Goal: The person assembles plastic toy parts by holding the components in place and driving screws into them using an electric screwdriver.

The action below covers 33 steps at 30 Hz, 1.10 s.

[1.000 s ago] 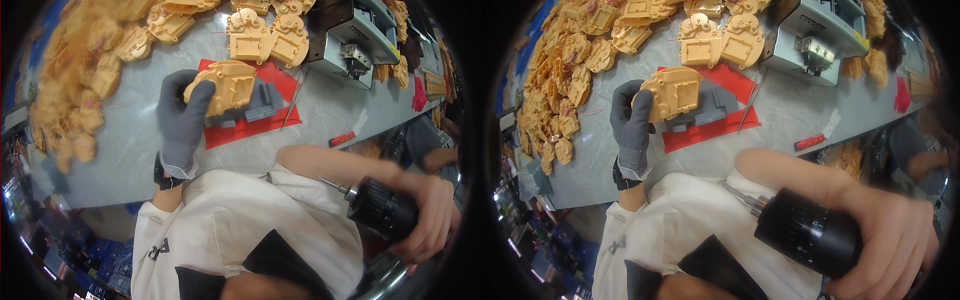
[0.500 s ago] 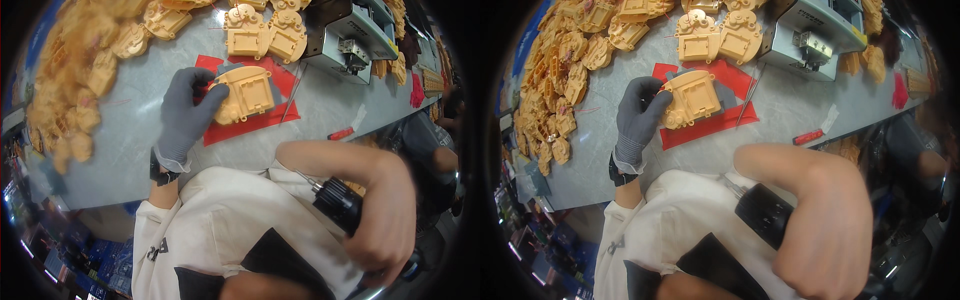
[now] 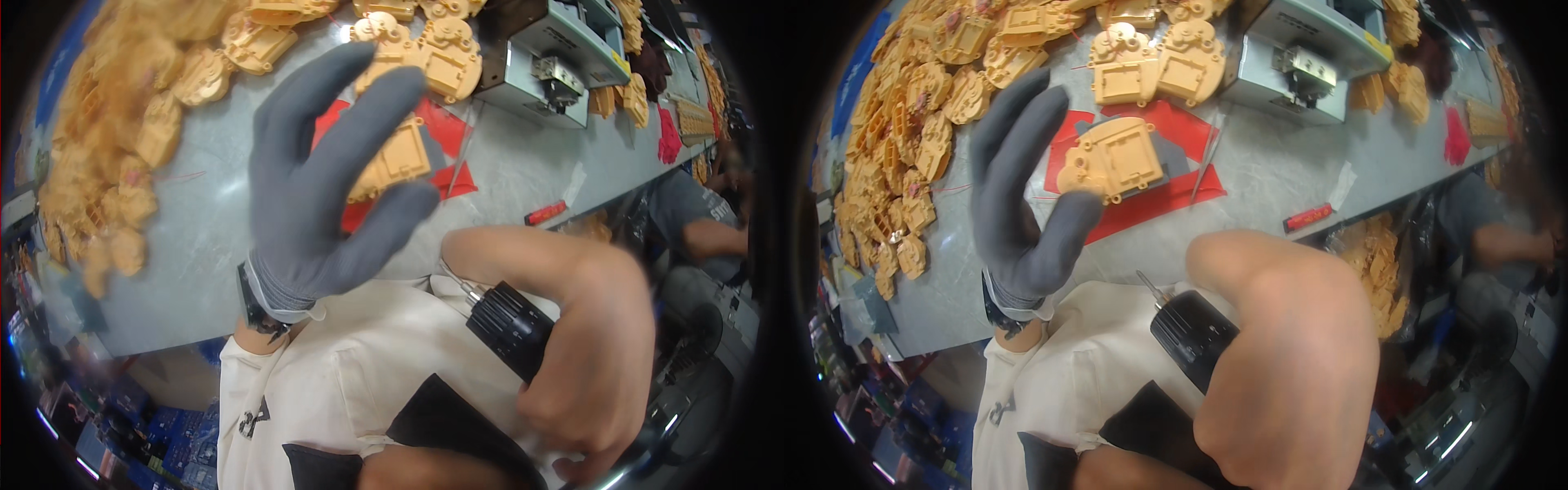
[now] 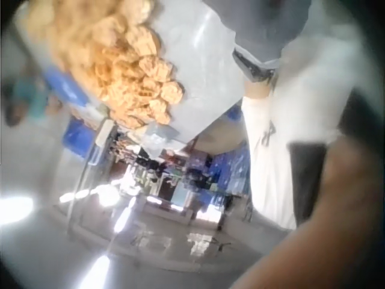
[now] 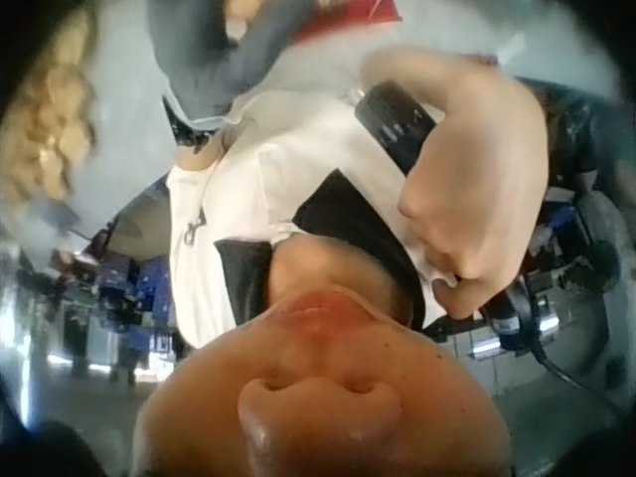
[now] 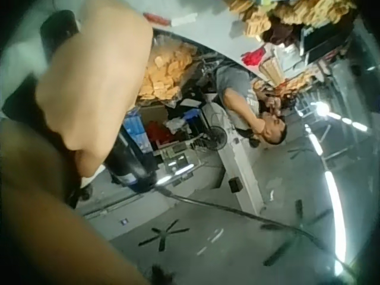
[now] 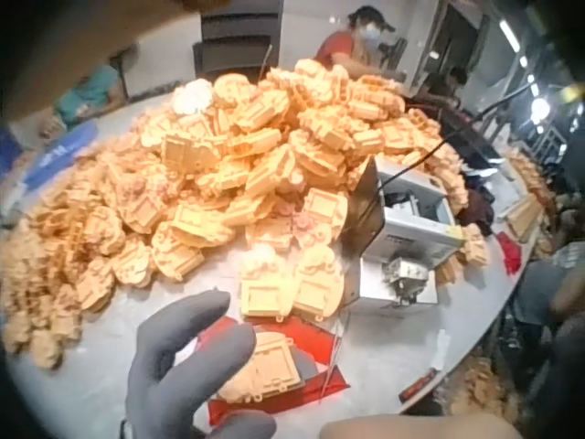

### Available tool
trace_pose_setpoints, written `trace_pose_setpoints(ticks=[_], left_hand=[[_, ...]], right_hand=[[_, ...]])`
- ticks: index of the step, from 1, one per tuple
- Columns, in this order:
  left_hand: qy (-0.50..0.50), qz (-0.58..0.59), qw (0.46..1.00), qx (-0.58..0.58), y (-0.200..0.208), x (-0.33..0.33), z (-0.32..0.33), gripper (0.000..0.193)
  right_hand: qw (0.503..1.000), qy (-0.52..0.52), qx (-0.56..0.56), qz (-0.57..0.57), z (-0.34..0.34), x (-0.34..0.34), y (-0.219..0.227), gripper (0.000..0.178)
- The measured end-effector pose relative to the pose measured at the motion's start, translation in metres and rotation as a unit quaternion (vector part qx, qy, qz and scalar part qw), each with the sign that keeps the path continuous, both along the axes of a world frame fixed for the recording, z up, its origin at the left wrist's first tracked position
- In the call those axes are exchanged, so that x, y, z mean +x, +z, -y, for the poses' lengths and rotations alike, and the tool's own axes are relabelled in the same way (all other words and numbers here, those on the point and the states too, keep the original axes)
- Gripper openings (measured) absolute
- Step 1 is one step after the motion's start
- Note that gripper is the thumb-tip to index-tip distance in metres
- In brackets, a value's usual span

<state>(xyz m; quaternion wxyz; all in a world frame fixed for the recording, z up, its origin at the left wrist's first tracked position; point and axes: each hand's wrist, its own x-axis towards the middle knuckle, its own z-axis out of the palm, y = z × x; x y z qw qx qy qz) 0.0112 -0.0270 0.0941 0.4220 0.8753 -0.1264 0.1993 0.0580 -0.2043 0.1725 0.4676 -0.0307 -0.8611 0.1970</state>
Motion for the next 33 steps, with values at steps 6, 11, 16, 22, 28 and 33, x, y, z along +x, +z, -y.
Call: trace_pose_setpoints(ticks=[6,11,16,22,28,33], left_hand=[[-0.053,-0.041,0.973,0.221,-0.043,0.03,0.024,0.052],[-0.004,-0.059,0.983,0.175,-0.046,0.021,0.021,0.049],[0.004,-0.112,0.994,0.011,-0.067,-0.002,0.005,0.05],[0.051,-0.077,0.988,-0.123,-0.095,-0.017,-0.003,0.049],[0.042,-0.076,0.986,-0.14,-0.097,-0.017,-0.006,0.05],[0.029,-0.074,0.988,-0.135,-0.096,-0.017,-0.01,0.054]], right_hand=[[0.977,-0.197,-0.081,-0.015,0.041,0.03,0.0,0.008],[0.828,-0.523,-0.103,-0.176,0.102,0.053,-0.019,0.037],[0.536,-0.723,-0.001,-0.437,0.085,0.061,-0.034,0.052],[0.389,-0.799,0.044,-0.456,0.071,0.092,-0.05,0.036],[0.313,-0.846,0.011,-0.432,0.039,0.094,-0.039,0.025],[0.325,-0.84,-0.052,-0.432,0.055,0.09,-0.052,0.029]])
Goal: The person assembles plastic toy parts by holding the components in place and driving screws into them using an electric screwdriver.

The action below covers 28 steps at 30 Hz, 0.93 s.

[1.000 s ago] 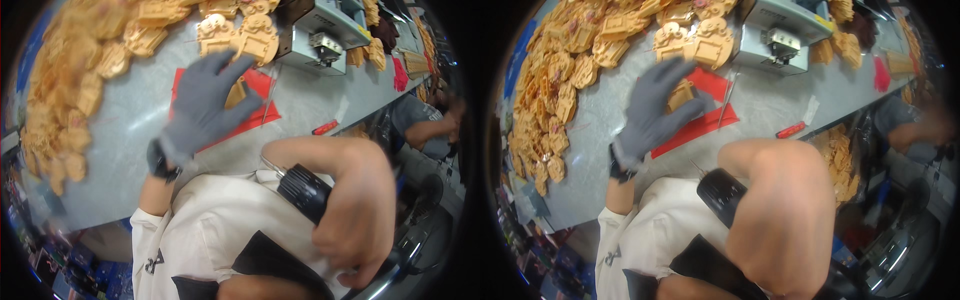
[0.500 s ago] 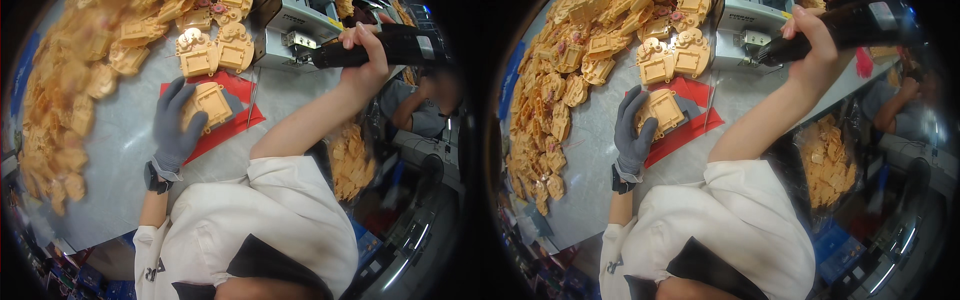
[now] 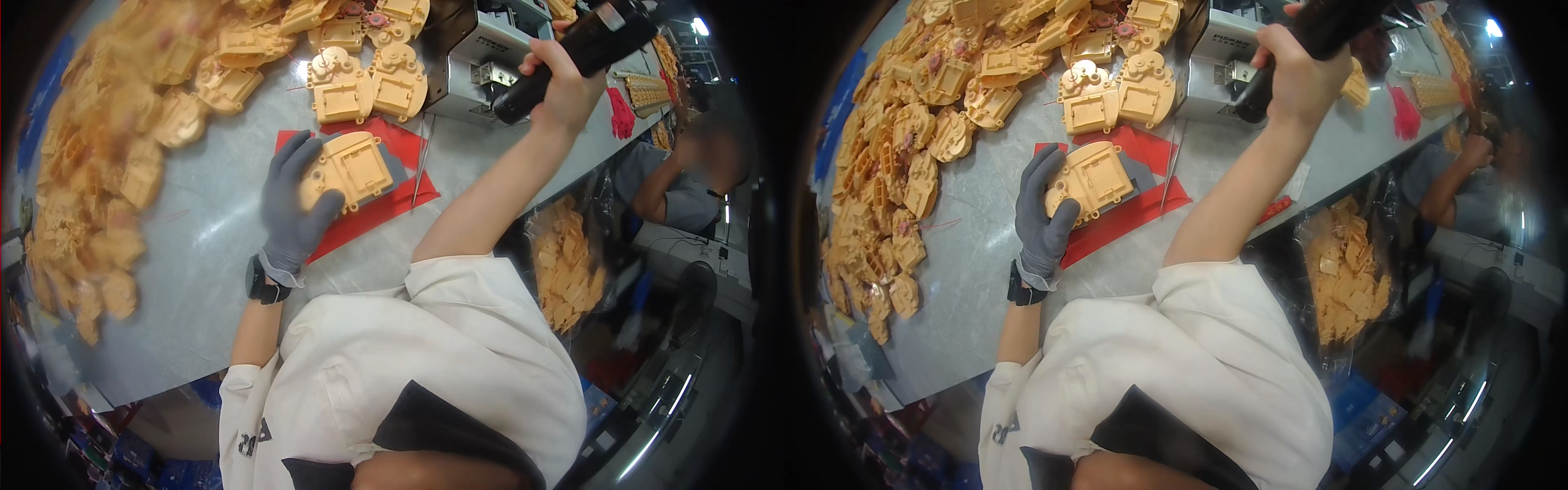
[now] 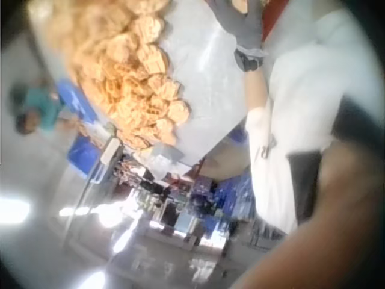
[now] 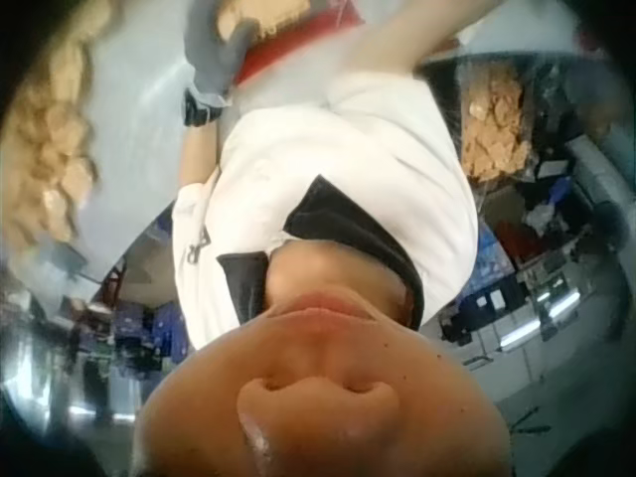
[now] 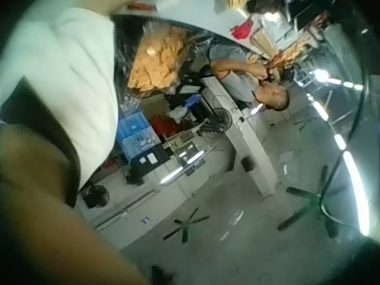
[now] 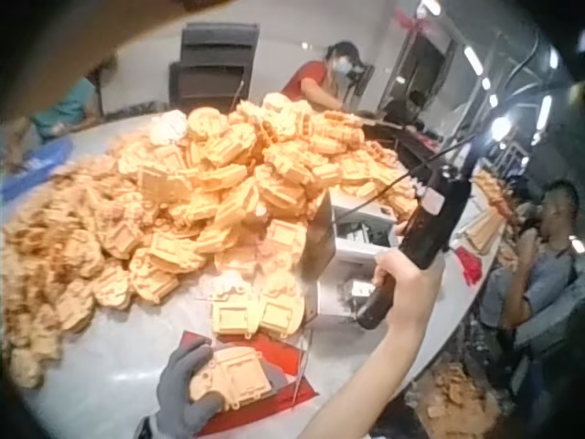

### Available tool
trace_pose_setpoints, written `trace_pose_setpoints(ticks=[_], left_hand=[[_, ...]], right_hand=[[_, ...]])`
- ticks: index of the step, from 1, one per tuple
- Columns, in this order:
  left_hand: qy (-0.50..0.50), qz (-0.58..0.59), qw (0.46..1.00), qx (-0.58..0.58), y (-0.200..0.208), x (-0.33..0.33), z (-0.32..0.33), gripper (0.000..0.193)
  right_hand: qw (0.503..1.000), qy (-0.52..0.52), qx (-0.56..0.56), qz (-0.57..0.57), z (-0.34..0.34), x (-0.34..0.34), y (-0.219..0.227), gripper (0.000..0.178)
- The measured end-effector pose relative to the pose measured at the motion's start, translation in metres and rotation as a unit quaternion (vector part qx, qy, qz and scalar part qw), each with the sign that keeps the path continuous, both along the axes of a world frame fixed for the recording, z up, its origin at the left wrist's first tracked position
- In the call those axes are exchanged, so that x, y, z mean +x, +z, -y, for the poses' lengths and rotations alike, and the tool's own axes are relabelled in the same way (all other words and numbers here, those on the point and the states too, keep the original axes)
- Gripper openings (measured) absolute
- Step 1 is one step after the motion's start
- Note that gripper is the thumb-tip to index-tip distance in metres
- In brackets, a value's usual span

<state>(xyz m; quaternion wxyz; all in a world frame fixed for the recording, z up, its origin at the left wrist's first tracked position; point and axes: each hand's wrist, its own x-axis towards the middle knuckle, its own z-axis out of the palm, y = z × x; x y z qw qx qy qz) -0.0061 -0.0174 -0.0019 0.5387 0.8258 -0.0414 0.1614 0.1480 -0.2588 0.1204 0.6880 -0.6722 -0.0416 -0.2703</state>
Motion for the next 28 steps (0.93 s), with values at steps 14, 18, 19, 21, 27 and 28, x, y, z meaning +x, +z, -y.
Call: trace_pose_setpoints(ticks=[14,18,19,21,27,28], left_hand=[[0.014,0.033,0.998,0.046,-0.01,-0.022,-0.002,0.07],[0.025,0.018,0.999,0.022,-0.009,-0.024,-0.006,0.074],[0.01,0.008,1.0,0.009,-0.007,-0.024,-0.006,0.074],[-0.003,-0.007,1.0,-0.005,-0.005,-0.02,-0.005,0.074],[-0.069,-0.015,0.996,0.046,0.0,-0.025,-0.014,0.065],[-0.072,-0.014,0.995,0.06,0.002,-0.025,-0.015,0.067]], right_hand=[[0.983,-0.036,-0.044,0.177,-0.002,0.002,-0.001,0.028],[0.999,0.024,-0.01,0.043,-0.01,-0.021,-0.004,0.03],[0.998,0.058,0.015,0.034,-0.013,-0.04,-0.003,0.033],[0.984,0.166,0.043,0.053,-0.022,-0.077,0.001,0.039],[0.94,0.334,-0.001,0.071,-0.068,-0.125,0.014,0.051],[0.943,0.327,0.0,0.056,-0.072,-0.124,0.013,0.052]])
